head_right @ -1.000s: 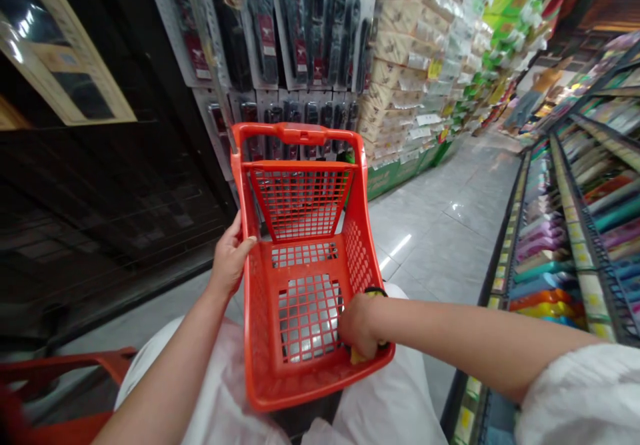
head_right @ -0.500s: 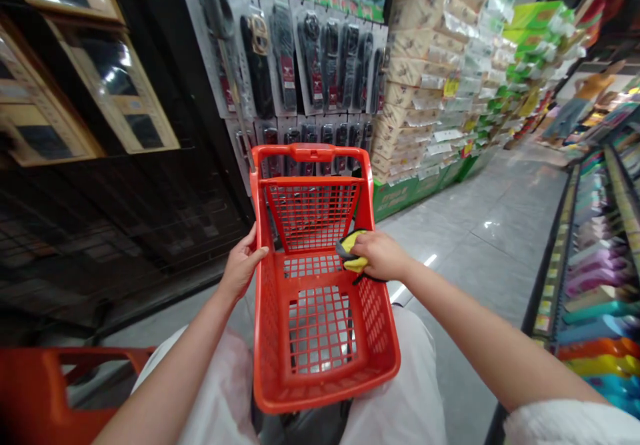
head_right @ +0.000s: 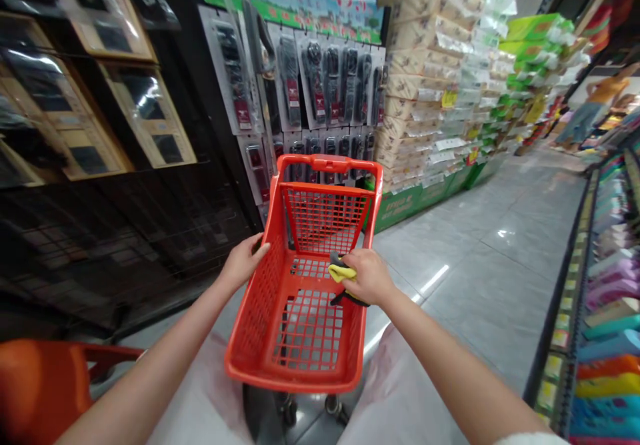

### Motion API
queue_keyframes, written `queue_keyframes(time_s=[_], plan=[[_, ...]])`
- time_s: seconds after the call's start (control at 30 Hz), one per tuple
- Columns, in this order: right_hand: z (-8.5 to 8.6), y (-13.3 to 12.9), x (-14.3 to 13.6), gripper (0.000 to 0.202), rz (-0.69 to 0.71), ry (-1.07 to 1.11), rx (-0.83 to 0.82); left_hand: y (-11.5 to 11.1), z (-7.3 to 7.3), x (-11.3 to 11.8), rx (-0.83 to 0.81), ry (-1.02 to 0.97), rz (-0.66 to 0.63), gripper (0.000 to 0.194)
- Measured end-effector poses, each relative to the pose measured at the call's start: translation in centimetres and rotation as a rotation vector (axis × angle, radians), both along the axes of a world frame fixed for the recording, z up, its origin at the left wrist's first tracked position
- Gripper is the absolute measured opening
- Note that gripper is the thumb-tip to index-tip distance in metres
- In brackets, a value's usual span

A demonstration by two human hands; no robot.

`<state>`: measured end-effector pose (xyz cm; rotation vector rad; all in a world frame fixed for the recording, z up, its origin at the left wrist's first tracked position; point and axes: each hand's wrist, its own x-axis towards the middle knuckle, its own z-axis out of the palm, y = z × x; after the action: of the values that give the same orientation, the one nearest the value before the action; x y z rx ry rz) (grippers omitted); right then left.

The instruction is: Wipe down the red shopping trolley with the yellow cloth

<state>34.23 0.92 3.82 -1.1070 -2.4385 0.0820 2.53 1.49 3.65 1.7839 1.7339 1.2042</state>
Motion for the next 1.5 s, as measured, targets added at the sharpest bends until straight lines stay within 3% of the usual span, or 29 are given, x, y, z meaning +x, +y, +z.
queue_keyframes(time_s=[0.03,0.1,0.27,0.33,0.43,0.5,0.57,0.7,0.8,0.9,1.0,1.13,1.2,1.3,1.43,1.5], plan=[[0.0,0.1,-0.3,0.013,-0.022,0.009,0.005,-1.3,0.5,0.7,0.023,0.162,0.068,0.048],[0.0,0.5,-1.0,0.012,-0.060,0.031,0.015,-4.7,1.2,3.1,0.051,0.371,0.087,0.044],[-0.4,0.4,-3.1,0.014,-0.143,0.068,0.039,-13.0,0.5,12.6,-0.160,0.454,-0.224,0.038],[-0.7,-0.3,-3.7,0.015,-0.130,0.071,0.034,-14.4,-0.2,15.4,-0.269,0.507,-0.260,0.040],[-1.1,-0.8,-3.4,0.024,0.031,0.070,0.019,-14.9,-1.0,17.0,-0.432,0.658,-0.152,0.037],[-1.0,0.0,-2.3,0.031,0.141,0.058,0.018,-14.6,-1.3,16.8,-0.447,0.755,-0.120,0.034],[-0.4,1.7,-1.0,0.035,0.163,0.040,0.024,-14.3,-1.3,16.1,-0.419,0.820,-0.140,0.033],[0.2,4.1,-0.8,0.034,-0.011,0.054,0.060,-13.8,-1.1,14.4,-0.386,0.878,-0.188,0.034],[-0.4,2.7,-3.0,0.031,-0.046,0.066,0.070,-13.1,-0.8,12.2,-0.369,0.898,-0.217,0.036],[-0.9,0.6,-5.1,0.036,0.114,0.044,0.045,-12.0,-0.6,9.2,-0.325,0.930,-0.245,0.037],[-0.4,0.9,-4.4,0.044,0.188,0.012,0.024,-10.9,-0.5,6.2,-0.259,0.954,-0.281,0.040],[0.7,4.0,-0.9,0.044,0.035,0.081,0.071,-9.3,-0.7,3.3,-0.181,0.979,-0.281,0.045],[0.6,4.5,-0.4,0.041,-0.079,0.143,0.109,-8.4,-0.8,2.5,-0.112,0.965,-0.266,0.047],[-0.2,2.7,-3.3,0.037,-0.136,0.135,0.101,-7.2,-0.8,1.6,-0.042,0.907,-0.252,0.052],[-1.2,-1.0,-9.9,0.042,0.049,0.043,0.048,-6.2,-0.4,0.8,-0.063,0.898,-0.259,0.060],[-1.1,-1.6,-11.2,0.044,0.123,0.004,0.045,-5.9,-0.3,0.3,-0.071,0.909,-0.268,0.062]])
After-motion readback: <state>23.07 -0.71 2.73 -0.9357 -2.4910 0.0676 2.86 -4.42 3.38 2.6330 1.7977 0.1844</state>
